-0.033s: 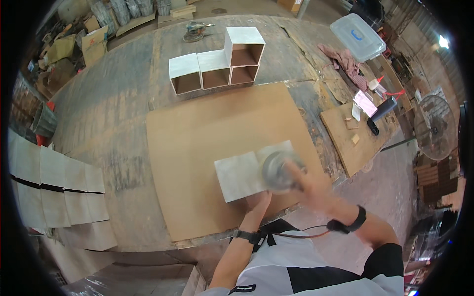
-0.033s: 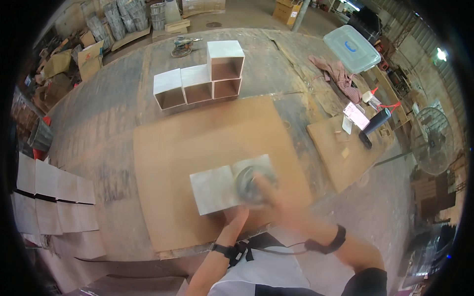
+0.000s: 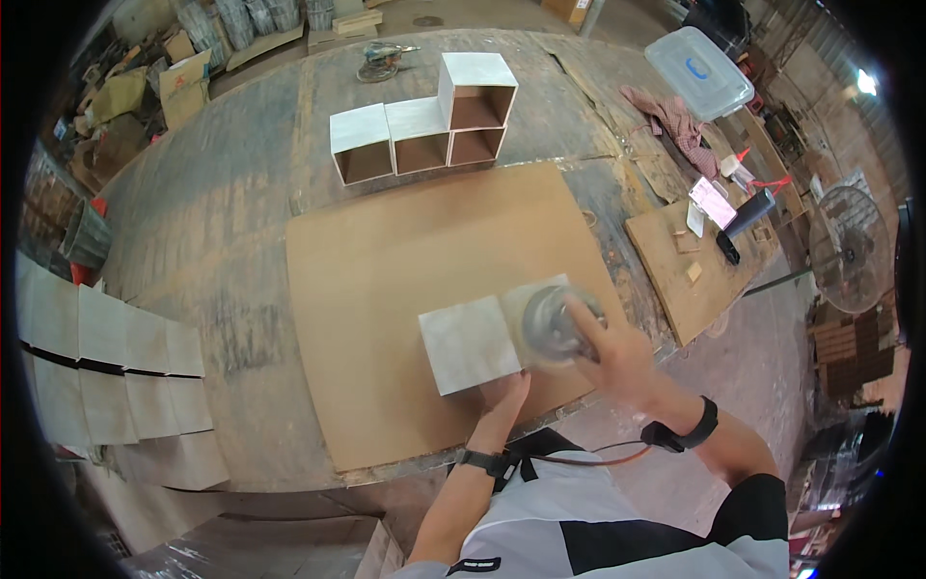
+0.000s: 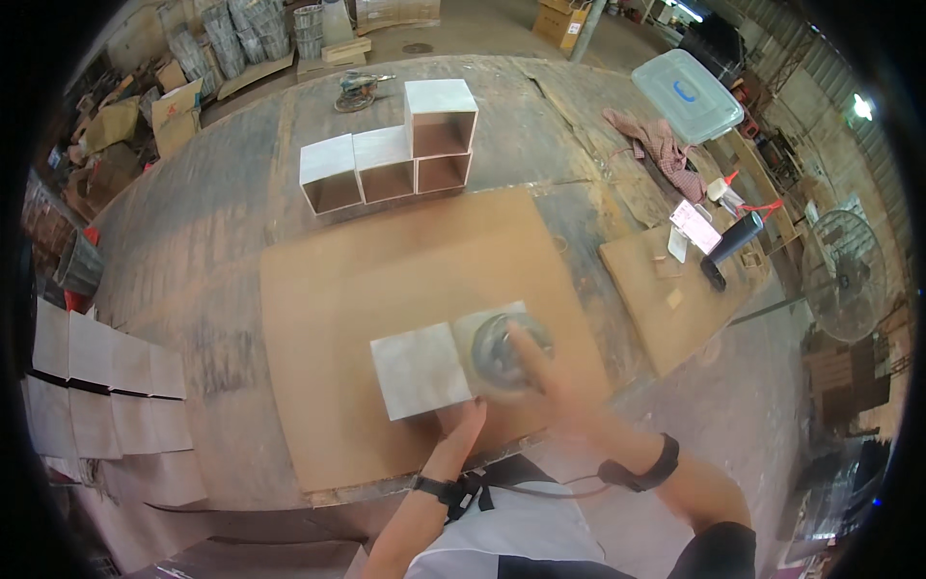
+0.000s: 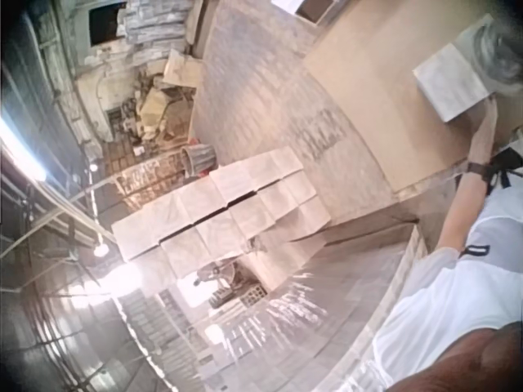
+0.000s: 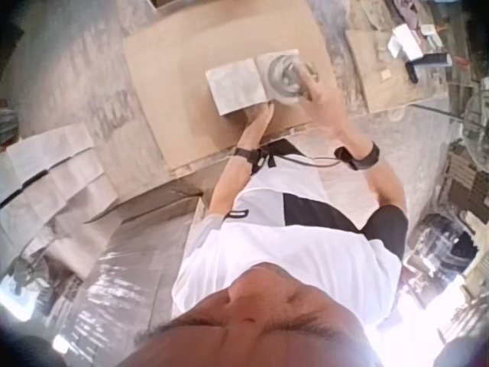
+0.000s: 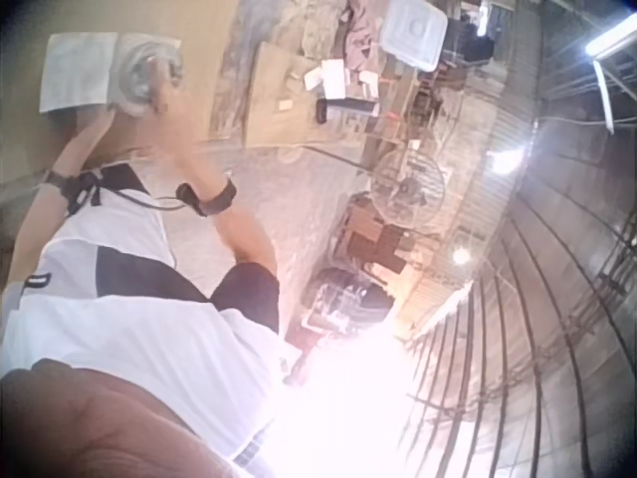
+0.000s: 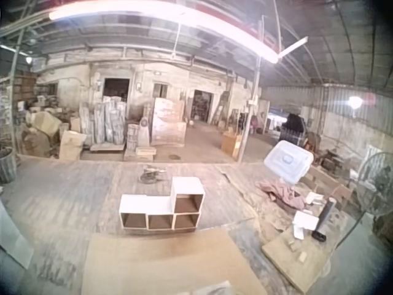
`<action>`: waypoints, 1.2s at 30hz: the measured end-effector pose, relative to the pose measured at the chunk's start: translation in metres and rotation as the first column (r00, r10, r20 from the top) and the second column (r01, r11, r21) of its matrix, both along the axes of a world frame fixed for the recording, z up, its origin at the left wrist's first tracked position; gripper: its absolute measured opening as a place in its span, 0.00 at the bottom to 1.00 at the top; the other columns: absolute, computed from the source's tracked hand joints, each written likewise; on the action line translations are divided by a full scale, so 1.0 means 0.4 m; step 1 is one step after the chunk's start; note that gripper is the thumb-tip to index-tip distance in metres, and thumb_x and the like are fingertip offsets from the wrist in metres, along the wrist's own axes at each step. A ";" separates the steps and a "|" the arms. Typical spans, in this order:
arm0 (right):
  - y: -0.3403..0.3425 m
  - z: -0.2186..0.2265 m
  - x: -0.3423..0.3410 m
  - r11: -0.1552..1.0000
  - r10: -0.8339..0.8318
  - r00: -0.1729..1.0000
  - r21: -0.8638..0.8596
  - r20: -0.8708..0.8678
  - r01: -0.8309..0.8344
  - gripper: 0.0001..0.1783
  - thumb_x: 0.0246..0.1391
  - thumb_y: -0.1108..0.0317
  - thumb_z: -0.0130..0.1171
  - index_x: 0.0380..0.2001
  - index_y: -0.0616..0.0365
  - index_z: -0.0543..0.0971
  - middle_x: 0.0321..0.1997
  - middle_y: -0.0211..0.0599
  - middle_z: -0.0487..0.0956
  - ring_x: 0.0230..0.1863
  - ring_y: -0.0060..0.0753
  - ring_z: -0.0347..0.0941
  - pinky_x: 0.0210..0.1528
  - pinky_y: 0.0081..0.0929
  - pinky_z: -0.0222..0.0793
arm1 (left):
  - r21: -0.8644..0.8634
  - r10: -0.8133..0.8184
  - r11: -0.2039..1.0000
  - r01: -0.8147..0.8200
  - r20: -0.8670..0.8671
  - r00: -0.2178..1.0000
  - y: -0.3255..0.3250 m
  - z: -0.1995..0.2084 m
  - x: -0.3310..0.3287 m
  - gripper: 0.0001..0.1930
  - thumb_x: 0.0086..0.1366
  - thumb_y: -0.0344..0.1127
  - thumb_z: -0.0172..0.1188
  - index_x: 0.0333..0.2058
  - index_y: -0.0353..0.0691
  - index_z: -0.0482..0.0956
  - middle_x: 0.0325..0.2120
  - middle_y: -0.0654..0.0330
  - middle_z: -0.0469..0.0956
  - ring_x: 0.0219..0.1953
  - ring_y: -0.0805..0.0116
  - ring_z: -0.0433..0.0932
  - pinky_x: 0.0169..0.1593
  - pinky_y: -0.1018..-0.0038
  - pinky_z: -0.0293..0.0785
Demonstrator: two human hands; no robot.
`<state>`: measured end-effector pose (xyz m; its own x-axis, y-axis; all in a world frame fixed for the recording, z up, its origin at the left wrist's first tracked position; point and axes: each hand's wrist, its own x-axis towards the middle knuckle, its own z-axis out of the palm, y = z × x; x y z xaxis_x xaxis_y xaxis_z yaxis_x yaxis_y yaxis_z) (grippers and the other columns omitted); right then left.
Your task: Sanding a small white wooden box using a power sander.
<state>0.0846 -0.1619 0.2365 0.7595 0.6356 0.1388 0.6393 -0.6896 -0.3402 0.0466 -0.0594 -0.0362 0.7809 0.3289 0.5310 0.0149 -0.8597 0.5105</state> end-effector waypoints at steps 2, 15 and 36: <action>-0.017 0.017 0.018 0.997 -0.069 0.997 -0.046 0.023 0.070 0.41 0.37 0.70 0.66 0.59 0.46 0.65 0.45 0.53 0.70 0.39 0.53 0.72 0.38 0.41 0.69 | -0.174 -0.168 0.981 0.081 -0.569 0.805 0.028 0.170 -0.005 0.34 0.53 0.45 0.61 0.59 0.43 0.62 0.60 0.50 0.60 0.64 0.46 0.52 0.64 0.50 0.49; 0.101 -0.039 0.004 0.999 -0.041 0.993 0.005 -0.108 0.042 0.44 0.39 0.65 0.65 0.62 0.43 0.60 0.41 0.52 0.72 0.35 0.52 0.74 0.35 0.40 0.71 | -0.341 -0.141 0.940 -0.032 -0.472 0.870 0.033 0.189 -0.011 0.30 0.52 0.40 0.61 0.55 0.39 0.67 0.57 0.48 0.64 0.61 0.49 0.58 0.63 0.57 0.52; -0.307 -0.035 0.072 0.019 -0.044 0.708 0.708 -0.704 0.705 0.42 0.42 0.64 0.62 0.61 0.55 0.58 0.33 0.37 0.71 0.28 0.28 0.71 0.26 0.27 0.70 | -0.859 -0.015 0.488 -0.158 -0.189 0.982 0.077 0.112 -0.027 0.21 0.59 0.32 0.53 0.52 0.35 0.67 0.51 0.48 0.69 0.54 0.50 0.67 0.56 0.62 0.65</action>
